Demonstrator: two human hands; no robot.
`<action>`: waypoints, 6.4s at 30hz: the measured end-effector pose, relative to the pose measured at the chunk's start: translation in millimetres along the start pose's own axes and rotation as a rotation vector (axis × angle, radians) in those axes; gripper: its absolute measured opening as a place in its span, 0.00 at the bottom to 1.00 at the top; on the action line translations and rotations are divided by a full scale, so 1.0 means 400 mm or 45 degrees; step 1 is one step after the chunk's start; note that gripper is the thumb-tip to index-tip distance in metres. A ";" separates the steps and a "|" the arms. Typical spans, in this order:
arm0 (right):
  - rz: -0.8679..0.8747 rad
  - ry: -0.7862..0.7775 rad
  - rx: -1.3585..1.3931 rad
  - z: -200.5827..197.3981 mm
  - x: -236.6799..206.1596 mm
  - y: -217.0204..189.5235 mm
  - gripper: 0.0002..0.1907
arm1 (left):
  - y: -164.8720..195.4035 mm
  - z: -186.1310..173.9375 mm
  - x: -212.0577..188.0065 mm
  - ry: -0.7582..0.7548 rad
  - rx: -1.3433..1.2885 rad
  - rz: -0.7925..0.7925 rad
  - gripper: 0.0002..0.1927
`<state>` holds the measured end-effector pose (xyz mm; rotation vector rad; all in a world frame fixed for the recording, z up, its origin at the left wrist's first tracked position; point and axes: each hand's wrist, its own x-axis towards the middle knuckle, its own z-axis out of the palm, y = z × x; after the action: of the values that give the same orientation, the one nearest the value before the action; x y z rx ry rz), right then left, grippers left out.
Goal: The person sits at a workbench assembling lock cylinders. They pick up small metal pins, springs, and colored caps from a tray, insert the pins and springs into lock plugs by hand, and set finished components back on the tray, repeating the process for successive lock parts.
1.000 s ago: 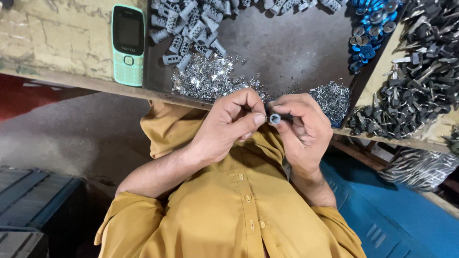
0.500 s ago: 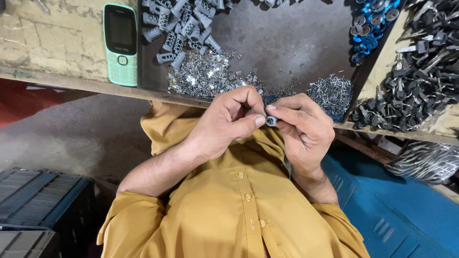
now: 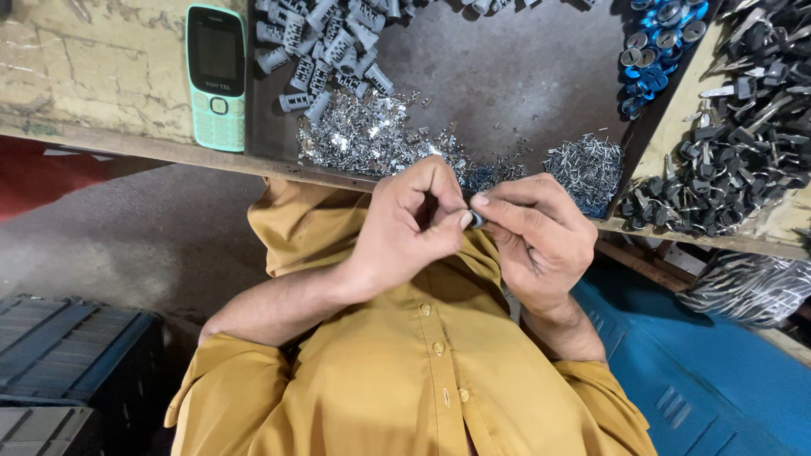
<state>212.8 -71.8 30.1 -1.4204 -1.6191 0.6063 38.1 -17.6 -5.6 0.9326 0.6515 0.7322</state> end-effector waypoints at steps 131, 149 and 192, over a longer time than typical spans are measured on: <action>-0.207 -0.330 -0.839 -0.015 0.241 0.065 0.12 | 0.037 -0.141 -0.002 0.536 1.023 0.805 0.11; -0.360 -0.104 -0.167 0.060 0.054 -0.017 0.08 | 0.041 -0.113 -0.018 -0.187 0.128 0.192 0.04; 0.562 0.089 0.846 0.013 -0.009 0.017 0.03 | -0.001 -0.011 0.022 -0.103 -0.145 -0.057 0.03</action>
<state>211.9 -72.9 20.7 -1.2575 -0.9041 1.2024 39.9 -8.9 -9.4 0.8363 0.5519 0.6813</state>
